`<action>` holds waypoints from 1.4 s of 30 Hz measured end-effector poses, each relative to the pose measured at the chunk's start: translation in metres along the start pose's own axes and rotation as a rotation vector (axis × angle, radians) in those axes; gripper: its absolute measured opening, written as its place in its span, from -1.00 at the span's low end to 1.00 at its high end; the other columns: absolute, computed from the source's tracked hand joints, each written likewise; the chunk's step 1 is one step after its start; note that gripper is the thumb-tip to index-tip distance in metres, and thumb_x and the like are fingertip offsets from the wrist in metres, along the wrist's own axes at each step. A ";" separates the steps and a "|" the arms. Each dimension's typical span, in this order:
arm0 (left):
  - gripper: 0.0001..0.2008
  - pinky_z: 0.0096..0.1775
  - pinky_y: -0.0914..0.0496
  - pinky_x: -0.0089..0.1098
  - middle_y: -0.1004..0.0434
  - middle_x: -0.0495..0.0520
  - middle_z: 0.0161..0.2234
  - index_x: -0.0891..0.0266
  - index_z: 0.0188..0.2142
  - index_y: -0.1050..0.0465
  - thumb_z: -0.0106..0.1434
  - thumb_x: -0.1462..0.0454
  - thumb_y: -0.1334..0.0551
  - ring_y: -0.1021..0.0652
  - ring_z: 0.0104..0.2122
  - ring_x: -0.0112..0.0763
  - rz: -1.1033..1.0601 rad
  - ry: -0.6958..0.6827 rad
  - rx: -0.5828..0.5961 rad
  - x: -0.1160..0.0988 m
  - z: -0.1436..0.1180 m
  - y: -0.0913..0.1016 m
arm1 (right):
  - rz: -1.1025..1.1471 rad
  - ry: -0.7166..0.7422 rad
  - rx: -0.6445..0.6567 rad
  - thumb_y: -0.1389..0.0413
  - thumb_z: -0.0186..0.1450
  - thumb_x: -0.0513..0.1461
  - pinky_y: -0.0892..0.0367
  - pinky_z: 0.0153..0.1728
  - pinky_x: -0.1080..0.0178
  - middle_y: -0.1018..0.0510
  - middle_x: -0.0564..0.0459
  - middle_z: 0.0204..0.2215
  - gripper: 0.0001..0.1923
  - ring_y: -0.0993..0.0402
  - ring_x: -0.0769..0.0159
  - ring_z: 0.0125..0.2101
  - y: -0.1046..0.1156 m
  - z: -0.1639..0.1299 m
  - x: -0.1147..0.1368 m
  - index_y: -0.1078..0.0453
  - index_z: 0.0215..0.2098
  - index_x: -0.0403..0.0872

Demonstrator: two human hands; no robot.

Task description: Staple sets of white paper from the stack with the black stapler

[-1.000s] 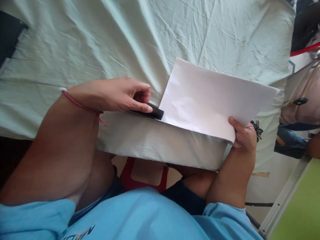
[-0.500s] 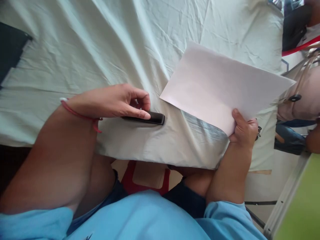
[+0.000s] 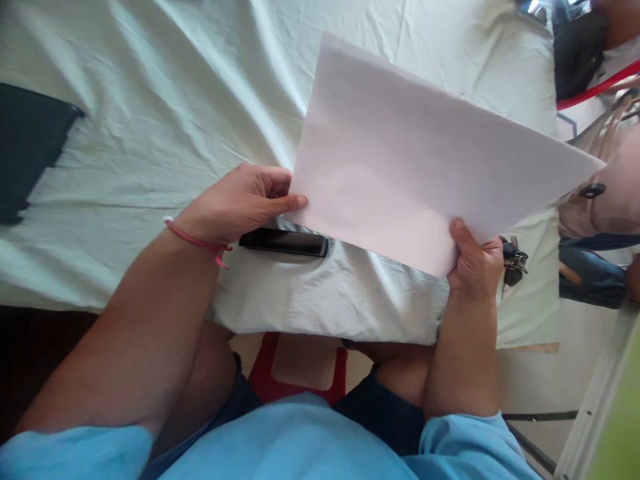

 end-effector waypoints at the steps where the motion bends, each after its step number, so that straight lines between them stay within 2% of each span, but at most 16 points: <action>1: -0.89 -0.14 -0.46 -0.35 -0.69 0.03 -0.29 0.23 -0.28 -0.65 0.28 0.23 -0.45 -0.65 -0.20 -0.27 -0.012 0.023 0.037 -0.001 -0.001 -0.004 | -0.013 0.001 0.009 -0.69 -0.09 -0.10 -0.73 0.20 0.10 -0.82 0.08 -0.17 -0.49 -0.77 0.23 -0.05 -0.001 -0.001 -0.001 -0.66 -0.25 -0.04; 4: -0.89 -0.24 -0.35 -0.39 -0.62 -0.02 -0.38 0.21 -0.36 -0.61 0.30 0.25 -0.38 -0.56 -0.32 -0.37 -0.015 0.038 0.056 -0.007 -0.004 -0.008 | -0.096 -0.016 0.019 -0.69 -0.03 0.00 -0.76 0.09 0.13 -0.84 0.06 -0.17 -0.52 -0.78 0.23 -0.12 -0.002 -0.002 -0.006 -0.70 -0.27 -0.02; 7: -0.80 -0.35 -0.20 -0.37 -0.44 -0.08 -0.50 0.18 -0.47 -0.51 0.30 0.25 -0.35 -0.37 -0.44 -0.43 0.100 0.004 0.027 -0.013 -0.004 -0.006 | -0.174 -0.078 0.049 -0.69 -0.05 0.01 -0.77 0.02 0.13 -0.84 0.01 -0.21 -0.49 -0.77 0.22 -0.22 -0.005 -0.003 -0.015 -0.74 -0.26 -0.07; 9: -0.74 -0.38 -0.17 -0.36 -0.36 -0.09 -0.53 0.16 -0.52 -0.43 0.30 0.26 -0.34 -0.32 -0.46 -0.43 0.145 -0.016 0.016 -0.015 -0.004 -0.005 | -0.190 -0.089 0.050 -0.70 -0.08 0.01 -0.77 -0.01 0.14 -0.83 0.00 -0.24 -0.47 -0.76 0.23 -0.24 -0.005 -0.003 -0.016 -0.74 -0.27 -0.10; 14: -0.88 -0.30 -0.35 -0.37 -0.59 -0.02 -0.39 0.16 -0.39 -0.51 0.18 0.27 -0.43 -0.53 -0.33 -0.32 0.115 -0.030 0.058 -0.014 -0.004 -0.007 | -0.176 -0.056 -0.010 -0.71 -0.13 -0.02 -0.74 -0.10 0.25 -0.83 0.04 -0.23 -0.46 -0.72 0.29 -0.24 0.002 0.002 -0.014 -0.71 -0.28 -0.07; 18: -0.87 -0.25 -0.40 -0.35 -0.61 0.01 -0.34 0.16 -0.35 -0.49 0.15 0.32 -0.42 -0.60 -0.26 -0.27 0.080 -0.013 0.107 -0.011 -0.005 -0.011 | -0.184 -0.104 -0.016 -0.69 -0.16 -0.05 -0.72 -0.18 0.31 -0.82 0.01 -0.23 -0.45 -0.70 0.32 -0.26 0.007 0.006 -0.020 -0.71 -0.27 -0.10; 21: -0.87 -0.30 -0.29 -0.36 -0.53 -0.02 -0.39 0.17 -0.39 -0.46 0.20 0.32 -0.40 -0.50 -0.34 -0.34 0.088 0.005 0.086 -0.011 -0.006 -0.009 | -0.184 -0.145 0.002 -0.67 -0.14 -0.09 -0.74 -0.17 0.30 -0.83 -0.01 -0.20 -0.45 -0.72 0.31 -0.27 0.008 0.006 -0.026 -0.72 -0.24 -0.12; 26: -0.68 -0.36 -0.12 -0.30 -0.27 -0.11 -0.50 0.16 -0.50 -0.33 0.29 0.28 -0.41 -0.25 -0.45 -0.44 0.132 -0.019 -0.024 -0.015 -0.005 0.000 | -0.147 -0.156 0.029 -0.67 -0.13 -0.15 -0.75 -0.12 0.28 -0.82 0.01 -0.25 -0.52 -0.75 0.28 -0.23 0.006 0.005 -0.027 -0.67 -0.30 -0.09; 30: -0.70 -0.35 -0.15 -0.29 -0.30 -0.08 -0.49 0.17 -0.45 -0.42 0.40 0.19 -0.36 -0.28 -0.44 -0.41 0.121 -0.027 -0.109 -0.012 -0.002 0.007 | -0.127 -0.169 0.020 -0.64 -0.12 -0.19 -0.75 -0.17 0.29 -0.83 -0.01 -0.21 -0.56 -0.74 0.29 -0.25 0.005 0.006 -0.025 -0.68 -0.31 -0.09; 33: -0.82 -0.32 -0.25 -0.34 -0.47 -0.04 -0.41 0.17 -0.35 -0.47 0.28 0.23 -0.44 -0.42 -0.38 -0.38 0.008 -0.022 -0.028 -0.010 -0.002 -0.001 | -0.101 -0.169 0.002 -0.63 -0.14 -0.21 -0.74 -0.24 0.34 -0.83 0.03 -0.25 -0.56 -0.73 0.32 -0.28 0.006 0.007 -0.024 -0.70 -0.30 -0.08; 35: -0.78 -0.31 -0.31 -0.35 -0.52 -0.03 -0.38 0.16 -0.33 -0.44 0.18 0.28 -0.48 -0.47 -0.35 -0.37 -0.039 -0.009 0.029 -0.010 -0.004 -0.007 | -0.078 -0.170 -0.004 -0.63 -0.14 -0.22 -0.76 -0.21 0.34 -0.83 0.04 -0.26 -0.58 -0.74 0.31 -0.26 0.007 0.007 -0.023 -0.69 -0.32 -0.07; 37: -0.74 -0.34 -0.27 -0.37 -0.46 -0.05 -0.43 0.16 -0.39 -0.39 0.20 0.27 -0.48 -0.41 -0.39 -0.41 -0.026 0.001 0.016 -0.011 -0.006 -0.006 | -0.057 -0.171 0.003 -0.63 -0.13 -0.24 -0.77 -0.16 0.33 -0.83 0.05 -0.24 -0.59 -0.75 0.31 -0.22 0.005 0.007 -0.023 -0.69 -0.32 -0.06; 40: -0.65 -0.40 -0.13 -0.36 -0.30 -0.08 -0.50 0.17 -0.47 -0.33 0.35 0.19 -0.42 -0.27 -0.45 -0.45 0.018 0.014 -0.054 -0.011 -0.008 0.001 | -0.045 -0.172 0.009 -0.62 -0.11 -0.25 -0.77 -0.12 0.33 -0.84 0.04 -0.19 -0.60 -0.77 0.32 -0.19 0.004 0.006 -0.023 -0.68 -0.31 -0.06; 42: -0.64 -0.40 -0.11 -0.36 -0.26 -0.08 -0.51 0.17 -0.47 -0.35 0.43 0.16 -0.38 -0.25 -0.46 -0.46 0.010 0.025 -0.067 -0.010 -0.008 0.002 | -0.050 -0.173 0.002 -0.62 -0.10 -0.26 -0.78 -0.13 0.32 -0.84 0.04 -0.19 -0.61 -0.77 0.30 -0.20 0.005 0.006 -0.023 -0.68 -0.32 -0.06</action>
Point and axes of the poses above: each hand's wrist, its own z-axis towards the middle knuckle, its own y-axis out of the back of the hand, x = y × z, the point moved 10 cm from there along z, towards the middle knuckle
